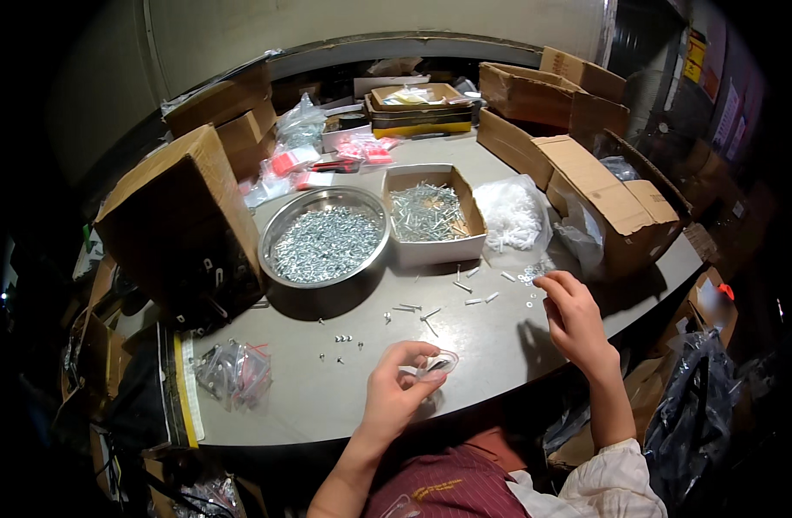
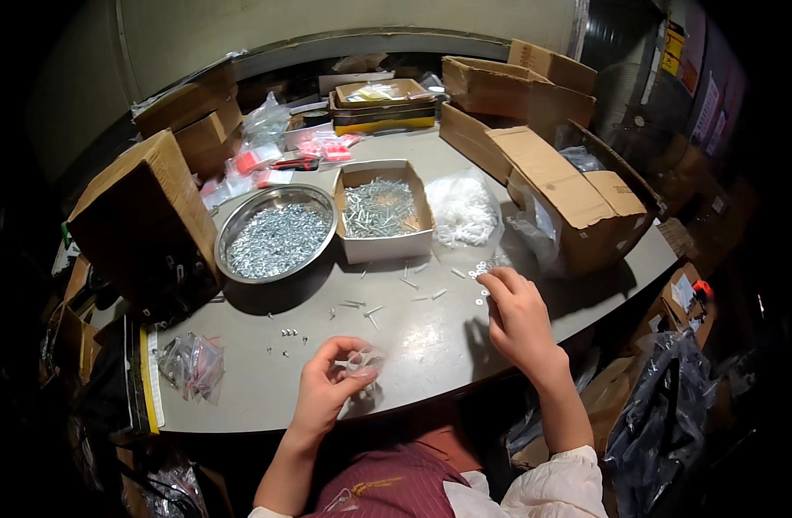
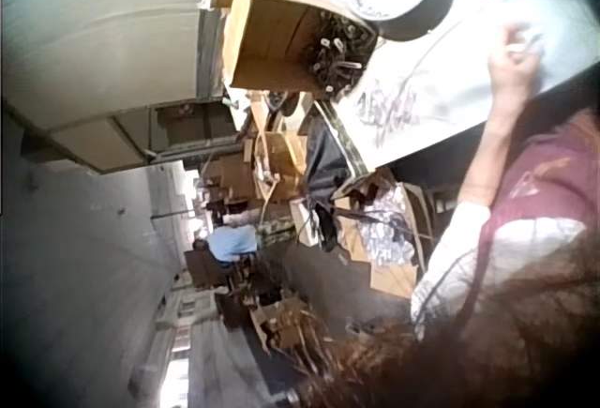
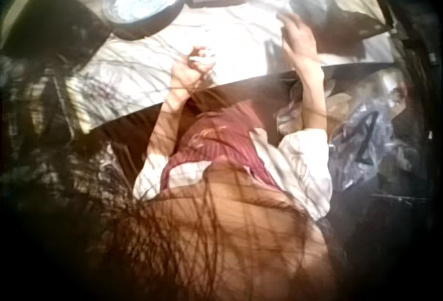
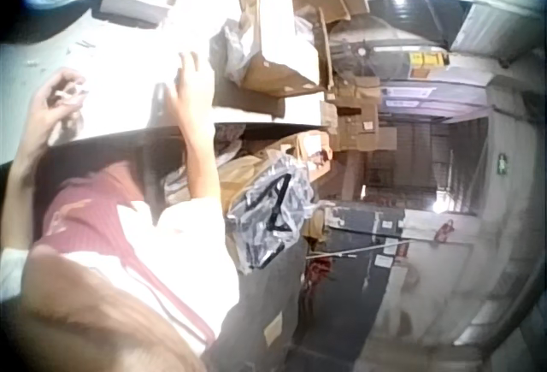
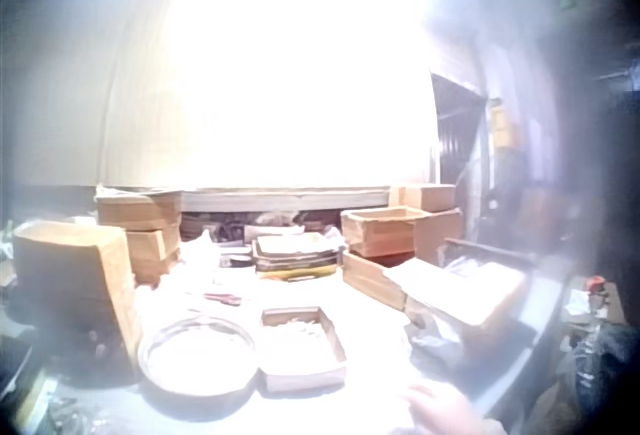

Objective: The person sits at a workbench and repeatedly picks up small metal fasteners and washers from a metal bowl and a cardboard box. They place these items into small clear plastic bags, seal the bags, and place them into a black mesh bag. The process is repetitive and involves handling small hardware components one by one.

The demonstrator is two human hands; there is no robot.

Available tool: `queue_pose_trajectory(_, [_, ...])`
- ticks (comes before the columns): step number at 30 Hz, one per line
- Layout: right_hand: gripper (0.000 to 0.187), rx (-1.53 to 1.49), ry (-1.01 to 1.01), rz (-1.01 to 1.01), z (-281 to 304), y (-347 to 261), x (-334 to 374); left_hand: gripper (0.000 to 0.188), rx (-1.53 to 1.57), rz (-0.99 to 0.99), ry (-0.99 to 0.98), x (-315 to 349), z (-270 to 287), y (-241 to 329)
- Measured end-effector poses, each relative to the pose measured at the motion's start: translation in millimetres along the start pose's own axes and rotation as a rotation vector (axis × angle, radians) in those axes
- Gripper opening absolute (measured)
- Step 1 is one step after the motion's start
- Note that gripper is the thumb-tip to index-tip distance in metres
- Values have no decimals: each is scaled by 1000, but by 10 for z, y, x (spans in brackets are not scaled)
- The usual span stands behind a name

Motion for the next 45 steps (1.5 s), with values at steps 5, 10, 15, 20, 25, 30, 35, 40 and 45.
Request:
queue_pose_trajectory(5, [44,96,-141,-7,-466,418,176,35,86,72,-16,-46,-70,-23])
queue_pose_trajectory(10, [37,204,-34,150,-550,-19,396,34,122,113,16,-25,-23,-5])
queue_pose_trajectory(15, [42,212,-50,302,-282,-675,737,33,211,120,13,-26,41,67])
queue_pose_trajectory(20, [42,97,-21,412,-235,-826,954,30,301,131,38,-23,111,82])
queue_pose_trajectory(25, [36,13,128,532,-229,-773,1006,32,362,176,24,-81,217,26])
queue_pose_trajectory(30, [33,-149,82,499,-219,-735,954,31,336,171,24,-62,237,46])
queue_pose_trajectory(35, [38,-530,-4,334,-82,-711,527,30,217,158,-4,-20,41,116])
queue_pose_trajectory(40, [31,-601,69,411,127,-1081,-45,34,149,156,-71,18,-33,60])
queue_pose_trajectory(45, [47,-586,-34,482,-33,-1327,-204,30,201,132,-74,29,-52,83])
Point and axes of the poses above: each hand's wrist, its own x-axis away from the middle knuckle, its own z-axis out of the back of the hand, y = z × x, the point moved 6 cm from there along -x, towards the middle knuckle, and after that the axes turned 14 degrees about x, right-handed, at the moved point
